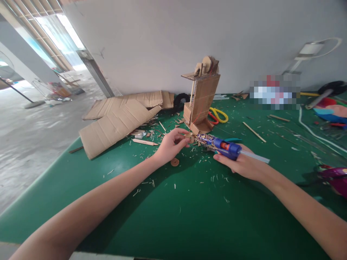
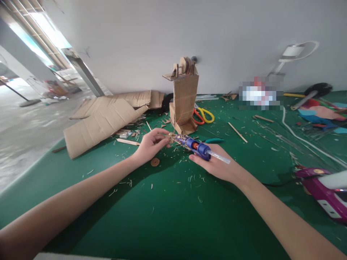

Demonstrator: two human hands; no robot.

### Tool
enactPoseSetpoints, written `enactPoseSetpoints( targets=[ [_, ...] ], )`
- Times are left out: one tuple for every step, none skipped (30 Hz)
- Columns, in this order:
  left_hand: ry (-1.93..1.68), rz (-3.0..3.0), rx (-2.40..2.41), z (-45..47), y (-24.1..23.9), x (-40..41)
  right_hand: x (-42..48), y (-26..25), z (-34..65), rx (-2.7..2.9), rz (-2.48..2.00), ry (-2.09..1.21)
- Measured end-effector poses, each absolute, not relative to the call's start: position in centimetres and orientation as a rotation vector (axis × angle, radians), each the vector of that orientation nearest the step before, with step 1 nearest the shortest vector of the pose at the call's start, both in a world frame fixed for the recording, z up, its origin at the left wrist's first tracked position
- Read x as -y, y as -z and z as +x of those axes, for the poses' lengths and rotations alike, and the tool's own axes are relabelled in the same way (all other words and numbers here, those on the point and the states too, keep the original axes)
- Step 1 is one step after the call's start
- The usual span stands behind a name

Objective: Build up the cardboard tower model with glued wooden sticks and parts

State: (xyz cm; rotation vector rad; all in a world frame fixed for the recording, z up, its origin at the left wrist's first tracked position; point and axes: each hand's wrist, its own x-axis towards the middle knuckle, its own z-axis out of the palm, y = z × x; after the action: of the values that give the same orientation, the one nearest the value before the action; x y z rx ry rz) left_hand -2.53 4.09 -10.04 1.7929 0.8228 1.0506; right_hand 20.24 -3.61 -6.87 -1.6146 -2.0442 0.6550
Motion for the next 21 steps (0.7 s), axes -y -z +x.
enactPoseSetpoints(
  targets=[
    [-1.052, 1.799, -0.819, -2.54, 9.98, -4.06, 3.61, 6.87, 20.21, 2.042, -1.616, -0.645],
    [-1.054, 1.808, -0.819, -2.54, 9.93, -4.03, 3.62, 6.87, 20.18, 2.041, -1.615, -0.637],
    [-1.055, 1.821, -0.823, -2.54, 9.88, -4.01, 3.62, 6.85, 20.14, 2.04, -1.614, -0.633],
    [-1.058, 1.837, -0.832, -2.52, 9.83, -4.0, 3.62, 6.83, 20.11, 2.038, -1.614, -0.63],
    [-1.062, 1.852, -0.847, -2.49, 9.8, -3.99, 3.63, 6.81, 20.07, 2.037, -1.613, -0.629],
    [-1.067, 1.865, -0.865, -2.46, 9.78, -3.98, 3.64, 6.79, 20.05, 2.034, -1.61, -0.628],
    [-1.073, 1.877, -0.882, -2.43, 9.77, -3.98, 3.66, 6.76, 20.03, 2.031, -1.607, -0.629],
    [-1.081, 1.889, -0.897, -2.4, 9.79, -3.99, 3.68, 6.73, 20.01, 2.029, -1.605, -0.632],
    [-1.088, 1.9, -0.91, -2.39, 9.82, -4.01, 3.7, 6.69, 19.99, 2.029, -1.604, -0.637],
    [-1.094, 1.911, -0.918, -2.39, 9.86, -4.02, 3.73, 6.66, 19.97, 2.027, -1.603, -0.642],
    [-1.095, 1.922, -0.923, -2.41, 9.92, -4.05, 3.75, 6.62, 19.96, 2.027, -1.604, -0.647],
    [-1.094, 1.933, -0.925, -2.45, 9.98, -4.08, 3.76, 6.58, 19.94, 2.026, -1.605, -0.65],
    [-1.092, 1.945, -0.927, -2.5, 10.04, -4.11, 3.77, 6.55, 19.93, 2.025, -1.605, -0.65],
    [-1.091, 1.958, -0.928, -2.56, 10.1, -4.15, 3.77, 6.53, 19.92, 2.021, -1.605, -0.648],
    [-1.092, 1.974, -0.929, -2.63, 10.16, -4.18, 3.76, 6.53, 19.92, 2.016, -1.604, -0.644],
    [-1.097, 1.993, -0.931, -2.69, 10.2, -4.22, 3.75, 6.54, 19.92, 2.01, -1.606, -0.642],
    [-1.104, 2.012, -0.933, -2.73, 10.23, -4.24, 3.73, 6.56, 19.93, 2.004, -1.61, -0.645],
    [-1.109, 2.031, -0.935, -2.77, 10.25, -4.26, 3.71, 6.59, 19.95, 1.998, -1.616, -0.651],
    [-1.114, 2.047, -0.937, -2.79, 10.26, -4.28, 3.7, 6.63, 19.98, 1.993, -1.625, -0.66],
    [-1.119, 2.058, -0.937, -2.8, 10.25, -4.28, 3.69, 6.66, 20.01, 1.988, -1.635, -0.671],
    [-1.121, 2.065, -0.937, -2.8, 10.22, -4.27, 3.69, 6.7, 20.04, 1.983, -1.644, -0.682]
  ],
)
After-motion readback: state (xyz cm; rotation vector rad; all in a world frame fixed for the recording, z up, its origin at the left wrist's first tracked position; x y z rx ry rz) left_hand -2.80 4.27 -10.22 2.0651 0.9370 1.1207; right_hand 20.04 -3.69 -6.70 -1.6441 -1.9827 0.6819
